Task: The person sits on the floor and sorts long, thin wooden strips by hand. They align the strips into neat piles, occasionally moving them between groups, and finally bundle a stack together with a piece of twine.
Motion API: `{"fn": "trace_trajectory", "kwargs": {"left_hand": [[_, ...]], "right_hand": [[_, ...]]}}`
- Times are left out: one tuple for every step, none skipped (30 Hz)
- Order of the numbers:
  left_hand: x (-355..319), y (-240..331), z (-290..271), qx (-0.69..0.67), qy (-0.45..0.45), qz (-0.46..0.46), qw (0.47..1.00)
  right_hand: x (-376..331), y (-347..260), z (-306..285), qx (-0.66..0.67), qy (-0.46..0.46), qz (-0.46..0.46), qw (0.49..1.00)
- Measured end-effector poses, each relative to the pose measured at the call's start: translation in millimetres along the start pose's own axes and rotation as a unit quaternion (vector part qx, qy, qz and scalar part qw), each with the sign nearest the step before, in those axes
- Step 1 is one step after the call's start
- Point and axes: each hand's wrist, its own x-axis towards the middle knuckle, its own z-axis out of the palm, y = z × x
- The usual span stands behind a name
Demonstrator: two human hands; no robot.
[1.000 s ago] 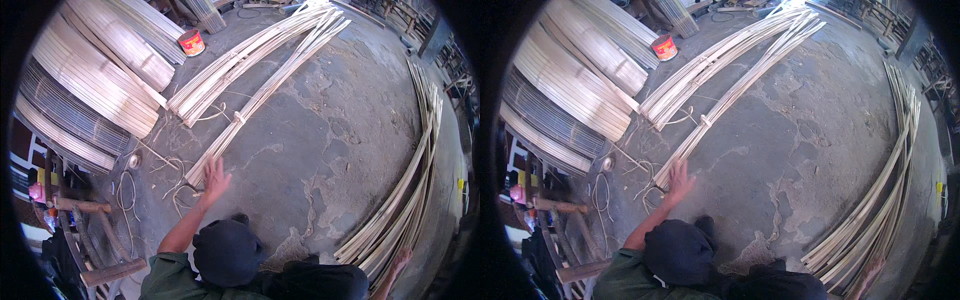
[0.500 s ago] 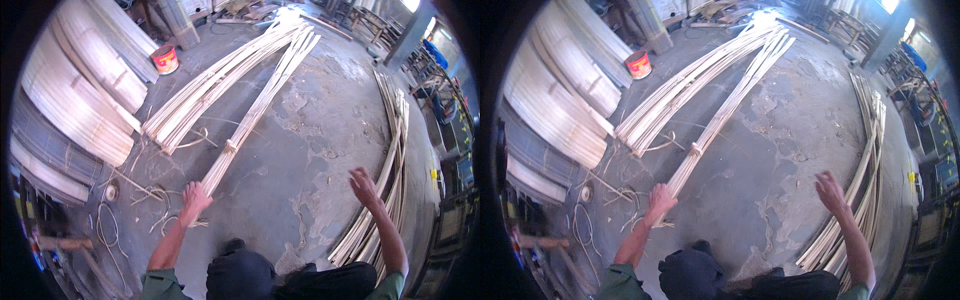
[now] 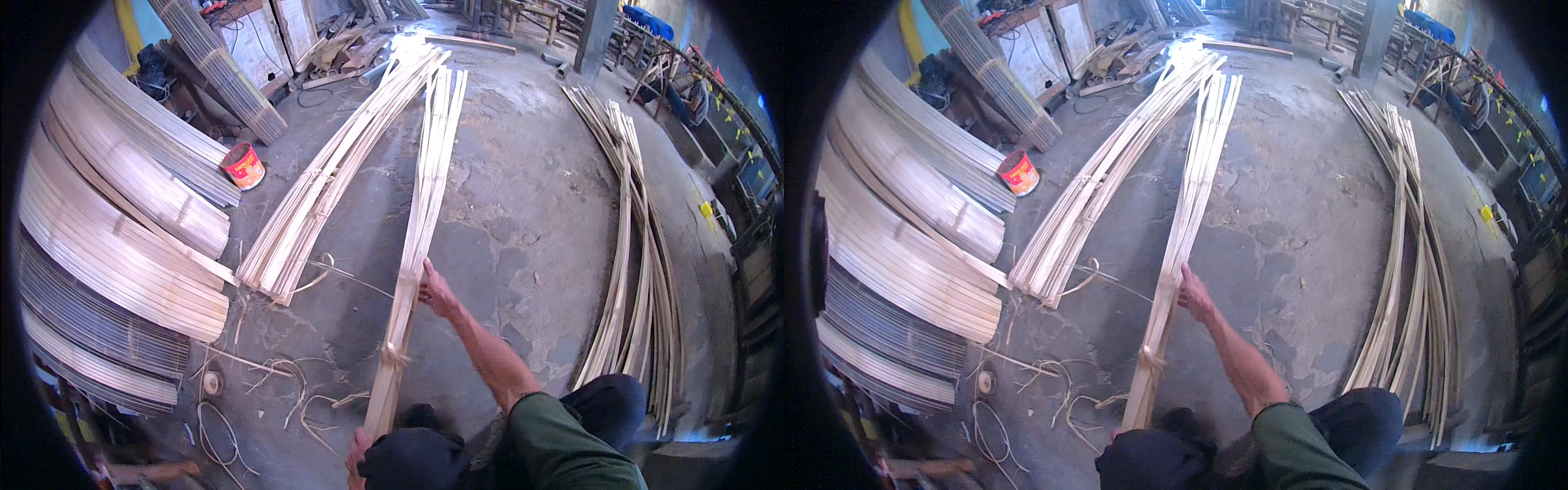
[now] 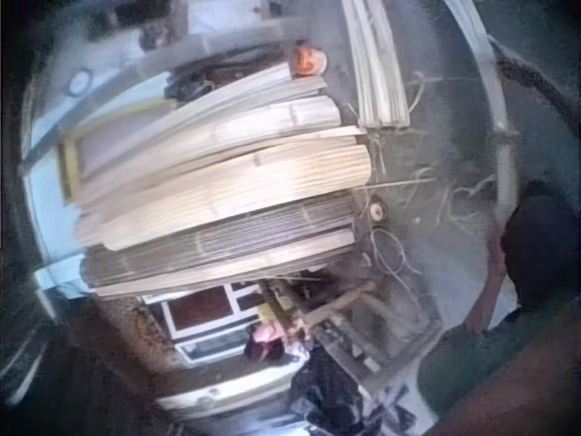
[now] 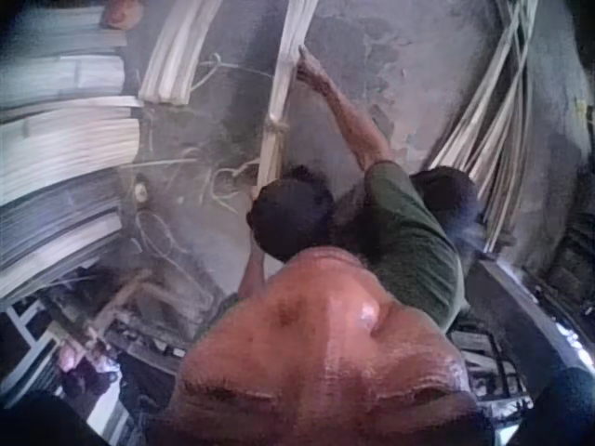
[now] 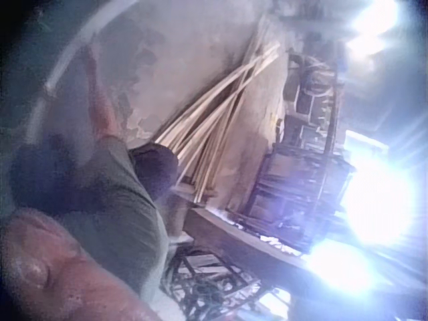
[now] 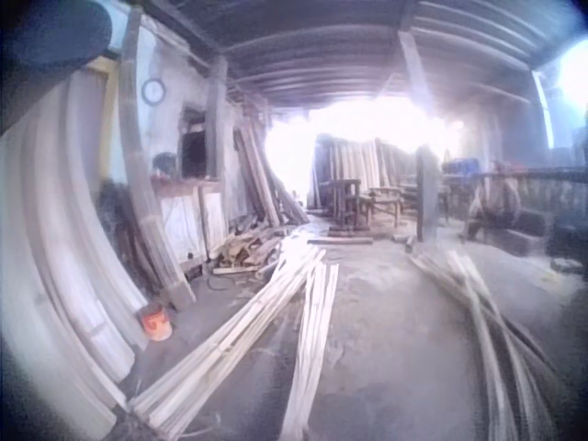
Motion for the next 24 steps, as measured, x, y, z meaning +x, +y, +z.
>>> {"fn": "trace_trajectory", "kwargs": {"left_hand": [[-5,-6,3,-0.013,-0.015,-0.001,1.000],[-12,-4,8,-0.026,-0.033,-0.001,0.999],[-18,-3,10,-0.042,-0.052,0.005,0.998],[-19,1,13,-0.059,-0.074,0.023,0.995],[-21,3,14,-0.076,-0.096,0.036,0.992],[-22,4,14,-0.094,-0.113,0.049,0.988],[-26,4,14,-0.112,-0.132,0.059,0.983],[-28,5,13,-0.129,-0.153,0.071,0.977],[-30,4,12,-0.145,-0.172,0.079,0.971],[-28,6,9,-0.161,-0.191,0.087,0.965],[-27,6,7,-0.175,-0.210,0.093,0.957],[-24,9,7,-0.184,-0.231,0.102,0.950],[-22,9,6,-0.192,-0.246,0.105,0.944],[-19,8,3,-0.201,-0.258,0.105,0.939],[-17,8,0,-0.207,-0.270,0.105,0.934],[-14,7,-4,-0.213,-0.280,0.105,0.930],[-10,8,-6,-0.219,-0.292,0.105,0.925],[-6,8,-8,-0.223,-0.300,0.107,0.921],[-3,8,-11,-0.228,-0.310,0.107,0.917],[-1,8,-13,-0.230,-0.317,0.109,0.914],[1,11,-12,-0.231,-0.325,0.112,0.910],[6,13,-14,-0.233,-0.330,0.112,0.908],[10,15,-15,-0.236,-0.335,0.110,0.906],[14,18,-16,-0.238,-0.340,0.113,0.903]], "right_hand": [[-4,10,12,0.122,-0.050,0.037,0.991],[-7,20,19,0.166,-0.058,0.027,0.984],[-11,32,25,0.208,-0.067,0.020,0.976],[-12,38,24,0.250,-0.074,0.011,0.965],[-18,43,28,0.229,-0.063,0.009,0.971],[-26,39,37,0.206,-0.058,0.002,0.977],[-36,35,44,0.185,-0.051,-0.006,0.981],[-46,27,49,0.192,-0.068,-0.018,0.979],[-58,22,51,0.197,-0.082,-0.030,0.977],[-70,16,52,0.202,-0.095,-0.042,0.974],[-84,9,53,0.211,-0.104,-0.056,0.970],[-97,2,52,0.219,-0.109,-0.072,0.967],[-111,-6,51,0.227,-0.114,-0.088,0.963],[-123,-14,53,0.227,-0.110,-0.094,0.963],[-128,-15,53,0.229,-0.100,-0.096,0.963],[-133,-16,55,0.232,-0.091,-0.100,0.963],[-139,-21,55,0.233,-0.080,-0.103,0.964],[-145,-27,55,0.247,-0.091,-0.118,0.957],[-152,-35,56,0.238,-0.084,-0.125,0.959],[-156,-42,54,0.232,-0.075,-0.129,0.961],[-156,-48,52,0.226,-0.067,-0.133,0.963],[-152,-55,47,0.202,-0.056,-0.138,0.968],[-148,-60,43,0.199,-0.047,-0.147,0.968],[-141,-67,37,0.196,-0.036,-0.158,0.967]]}}
